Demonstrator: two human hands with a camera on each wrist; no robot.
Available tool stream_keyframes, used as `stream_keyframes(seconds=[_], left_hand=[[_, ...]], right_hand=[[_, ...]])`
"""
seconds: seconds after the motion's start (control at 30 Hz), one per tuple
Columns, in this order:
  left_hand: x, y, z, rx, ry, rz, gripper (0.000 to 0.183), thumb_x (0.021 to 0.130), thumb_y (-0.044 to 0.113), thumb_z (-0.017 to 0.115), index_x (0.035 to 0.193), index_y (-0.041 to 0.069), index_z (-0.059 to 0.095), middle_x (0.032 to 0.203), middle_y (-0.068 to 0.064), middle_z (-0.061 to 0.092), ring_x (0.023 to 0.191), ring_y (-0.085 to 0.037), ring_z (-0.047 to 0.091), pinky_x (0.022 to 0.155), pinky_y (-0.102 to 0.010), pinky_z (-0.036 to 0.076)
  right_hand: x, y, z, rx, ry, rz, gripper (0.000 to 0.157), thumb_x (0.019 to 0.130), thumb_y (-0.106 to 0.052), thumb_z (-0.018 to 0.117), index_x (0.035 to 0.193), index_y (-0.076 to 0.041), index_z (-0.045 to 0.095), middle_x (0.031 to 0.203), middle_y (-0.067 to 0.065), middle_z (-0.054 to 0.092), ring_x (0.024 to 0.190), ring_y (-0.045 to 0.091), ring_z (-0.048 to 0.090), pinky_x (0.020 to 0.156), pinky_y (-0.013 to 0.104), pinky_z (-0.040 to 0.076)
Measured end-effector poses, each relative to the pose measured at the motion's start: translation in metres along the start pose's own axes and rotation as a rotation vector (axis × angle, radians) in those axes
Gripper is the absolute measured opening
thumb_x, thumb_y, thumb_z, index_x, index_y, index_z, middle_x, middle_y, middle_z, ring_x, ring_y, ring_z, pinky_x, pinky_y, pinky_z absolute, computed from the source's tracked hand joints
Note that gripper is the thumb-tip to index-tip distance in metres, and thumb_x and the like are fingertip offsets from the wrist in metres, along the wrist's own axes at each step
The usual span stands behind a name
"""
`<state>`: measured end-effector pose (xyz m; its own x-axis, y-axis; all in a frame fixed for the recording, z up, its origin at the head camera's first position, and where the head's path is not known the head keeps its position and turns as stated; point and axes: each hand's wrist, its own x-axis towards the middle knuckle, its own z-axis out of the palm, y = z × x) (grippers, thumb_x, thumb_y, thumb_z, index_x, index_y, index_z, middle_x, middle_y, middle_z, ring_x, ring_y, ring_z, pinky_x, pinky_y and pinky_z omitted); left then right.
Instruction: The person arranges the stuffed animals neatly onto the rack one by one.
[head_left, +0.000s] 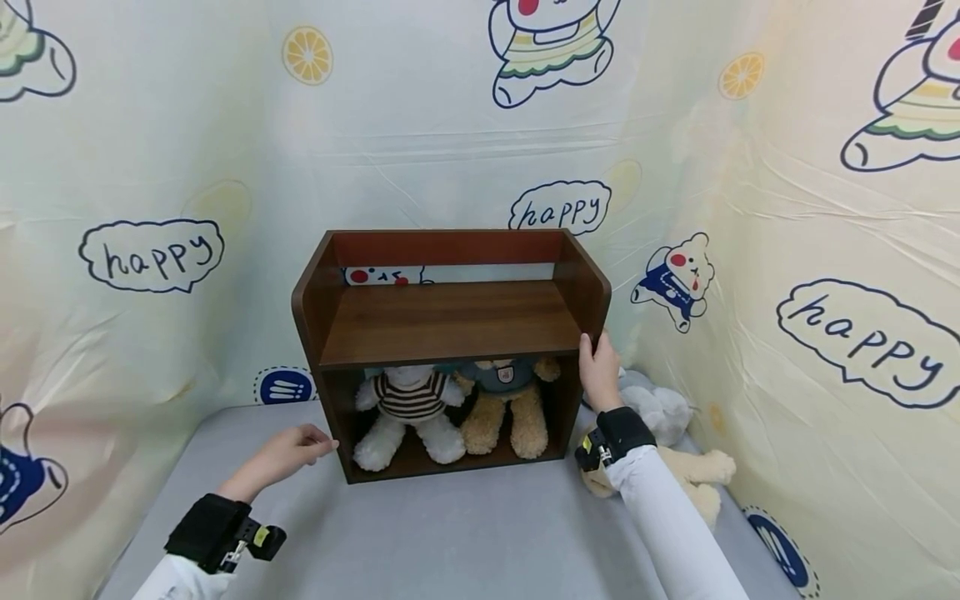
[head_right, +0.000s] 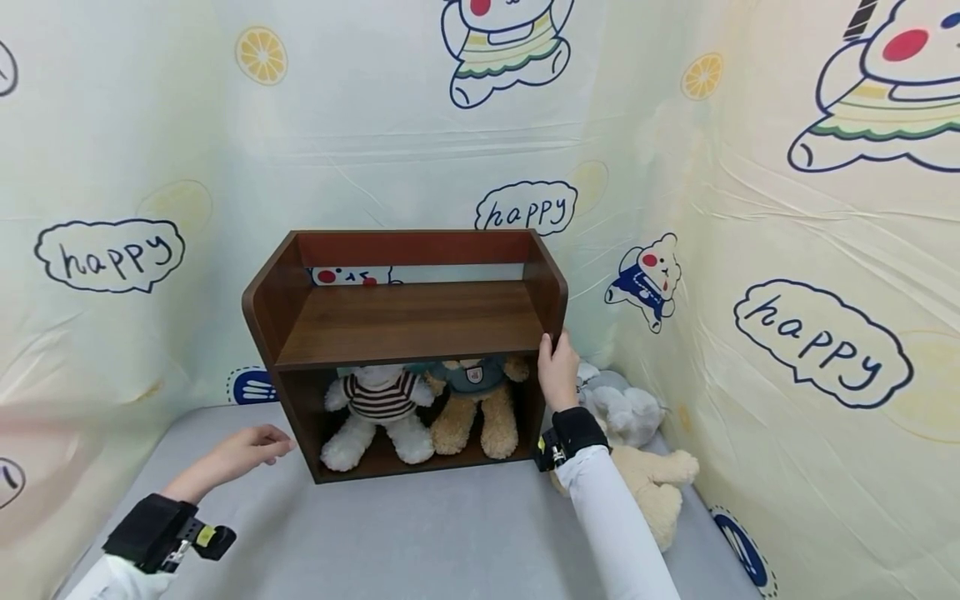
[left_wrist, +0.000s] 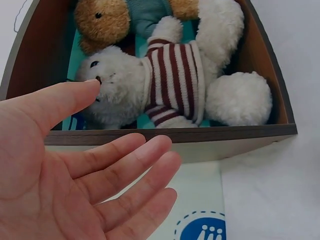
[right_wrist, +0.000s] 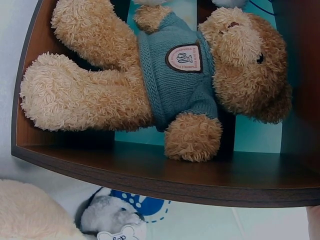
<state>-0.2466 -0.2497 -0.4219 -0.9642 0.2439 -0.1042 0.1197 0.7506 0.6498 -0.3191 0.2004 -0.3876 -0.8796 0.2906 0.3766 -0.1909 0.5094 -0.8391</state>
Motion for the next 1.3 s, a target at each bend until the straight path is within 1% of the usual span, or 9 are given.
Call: stream_keyframes(seconds=[0.23,0.4,0.53,0.63,0.77,0.97,1.07,1.3], left_hand=[[-0.001,0.003,-0.004,0.01,-0.008,-0.003,0.04,0.09,0.027,0.055,0.104,-0.01,0.056,0.09,-0.012,0.062,0.08,-0.024,0.058,0.067,-0.038,0.05],[-0.001,0.003,-0.009,0.023,0.004,-0.027,0.046,0.091,0.032,0.054,0.108,-0.011,0.054,0.093,-0.015,0.062,0.081,-0.023,0.057,0.069,-0.04,0.05],[-0.001,0.004,-0.012,0.035,0.019,-0.03,0.05,0.091,0.034,0.053,0.11,-0.012,0.053,0.094,-0.016,0.061,0.083,-0.024,0.057,0.069,-0.04,0.05],[-0.001,0.005,-0.013,0.044,0.039,-0.03,0.052,0.092,0.036,0.051,0.11,-0.013,0.052,0.095,-0.019,0.061,0.085,-0.027,0.057,0.07,-0.041,0.05],[-0.002,0.008,-0.014,0.05,0.057,-0.053,0.057,0.092,0.04,0.049,0.112,-0.014,0.05,0.101,-0.025,0.058,0.089,-0.032,0.056,0.072,-0.043,0.05],[-0.002,0.014,-0.019,0.053,0.068,-0.086,0.065,0.092,0.046,0.046,0.117,-0.015,0.047,0.107,-0.03,0.055,0.094,-0.037,0.055,0.074,-0.046,0.049],[-0.004,0.018,-0.021,0.042,0.083,-0.087,0.066,0.093,0.046,0.045,0.119,-0.015,0.045,0.11,-0.032,0.053,0.096,-0.039,0.053,0.075,-0.048,0.049],[-0.004,0.021,-0.025,0.023,0.121,-0.086,0.069,0.093,0.048,0.042,0.122,-0.014,0.042,0.116,-0.034,0.049,0.101,-0.042,0.051,0.077,-0.049,0.048]], right_hand=[[0.0,0.0,-0.001,0.009,-0.017,0.008,0.035,0.098,-0.021,0.039,0.124,0.002,0.042,0.123,0.023,0.05,0.109,0.033,0.049,0.089,0.046,0.039],[0.0,-0.002,0.0,0.011,-0.005,-0.009,0.035,0.097,-0.02,0.039,0.124,0.002,0.043,0.122,0.024,0.051,0.109,0.034,0.049,0.088,0.047,0.039],[0.001,-0.002,0.0,0.008,0.003,-0.017,0.033,0.097,-0.019,0.04,0.122,0.003,0.044,0.121,0.024,0.052,0.108,0.034,0.05,0.087,0.047,0.04],[0.001,0.0,0.0,0.001,0.0,-0.015,0.033,0.097,-0.02,0.04,0.121,0.002,0.044,0.12,0.023,0.052,0.106,0.033,0.051,0.086,0.046,0.04],[0.001,0.001,0.0,0.009,-0.01,-0.004,0.034,0.098,-0.022,0.039,0.122,0.002,0.043,0.12,0.023,0.052,0.103,0.032,0.05,0.084,0.045,0.04],[0.001,0.002,0.0,0.017,-0.006,-0.003,0.034,0.098,-0.021,0.039,0.123,0.002,0.043,0.122,0.023,0.051,0.107,0.033,0.05,0.088,0.046,0.04],[0.0,0.001,-0.001,0.016,-0.009,-0.002,0.034,0.098,-0.02,0.039,0.123,0.002,0.043,0.121,0.023,0.051,0.106,0.033,0.05,0.087,0.046,0.04],[0.0,0.001,0.0,0.022,-0.001,-0.013,0.035,0.098,-0.021,0.039,0.123,0.002,0.044,0.12,0.023,0.052,0.104,0.033,0.051,0.085,0.046,0.041]])
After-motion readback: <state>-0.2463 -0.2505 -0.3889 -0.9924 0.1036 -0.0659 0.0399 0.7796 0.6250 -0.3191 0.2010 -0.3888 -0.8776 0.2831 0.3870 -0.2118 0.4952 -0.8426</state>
